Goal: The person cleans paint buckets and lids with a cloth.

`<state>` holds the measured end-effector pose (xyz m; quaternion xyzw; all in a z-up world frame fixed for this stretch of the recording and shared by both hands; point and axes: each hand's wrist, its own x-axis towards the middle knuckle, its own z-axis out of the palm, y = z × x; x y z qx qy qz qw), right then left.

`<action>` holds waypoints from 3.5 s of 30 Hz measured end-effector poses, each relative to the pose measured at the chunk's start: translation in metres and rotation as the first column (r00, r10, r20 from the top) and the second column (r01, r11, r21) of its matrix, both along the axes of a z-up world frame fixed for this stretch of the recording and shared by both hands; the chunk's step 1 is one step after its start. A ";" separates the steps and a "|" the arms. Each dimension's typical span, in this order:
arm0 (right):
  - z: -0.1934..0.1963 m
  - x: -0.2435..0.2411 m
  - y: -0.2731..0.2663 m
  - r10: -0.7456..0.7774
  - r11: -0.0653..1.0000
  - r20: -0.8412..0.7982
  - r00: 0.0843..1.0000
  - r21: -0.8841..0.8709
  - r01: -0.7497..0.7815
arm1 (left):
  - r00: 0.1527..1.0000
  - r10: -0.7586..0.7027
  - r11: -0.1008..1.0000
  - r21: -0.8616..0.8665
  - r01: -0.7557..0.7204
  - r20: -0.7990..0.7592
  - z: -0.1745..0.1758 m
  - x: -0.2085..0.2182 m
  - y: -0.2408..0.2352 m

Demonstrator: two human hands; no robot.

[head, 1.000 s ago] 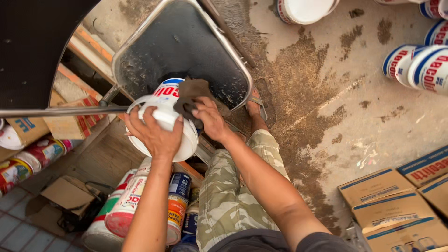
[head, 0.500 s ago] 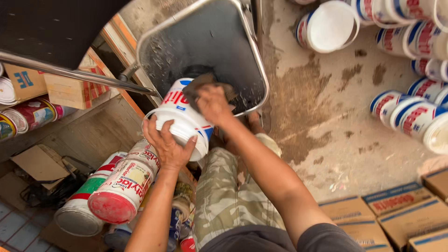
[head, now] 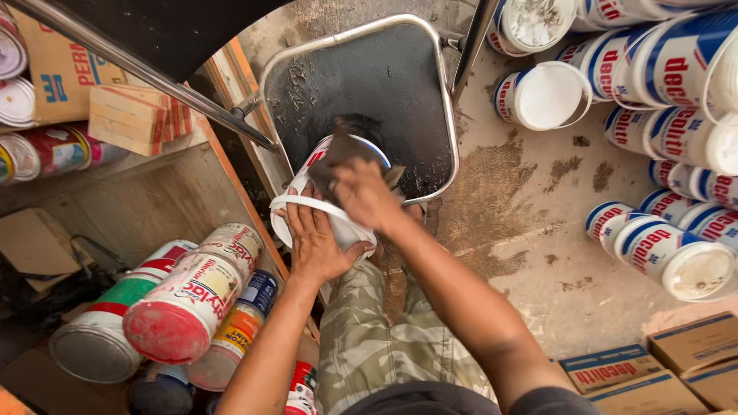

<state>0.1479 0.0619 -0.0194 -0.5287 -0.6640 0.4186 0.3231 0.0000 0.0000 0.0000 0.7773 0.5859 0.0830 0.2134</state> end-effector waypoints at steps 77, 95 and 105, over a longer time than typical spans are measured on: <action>-0.051 0.012 -0.037 -0.346 0.936 0.000 0.938 0.067 0.345 | 0.960 0.205 0.978 -0.009 -0.207 0.191 0.030 0.004 -0.014; -0.067 -0.015 -0.042 -0.371 0.928 0.229 0.900 0.061 0.367 | 0.932 0.293 0.955 -0.104 -0.276 0.214 0.035 -0.020 -0.011; -0.040 0.000 0.000 -0.440 0.887 0.190 0.877 -0.056 0.458 | 0.937 0.259 0.966 -0.072 -0.249 0.236 0.030 0.007 0.013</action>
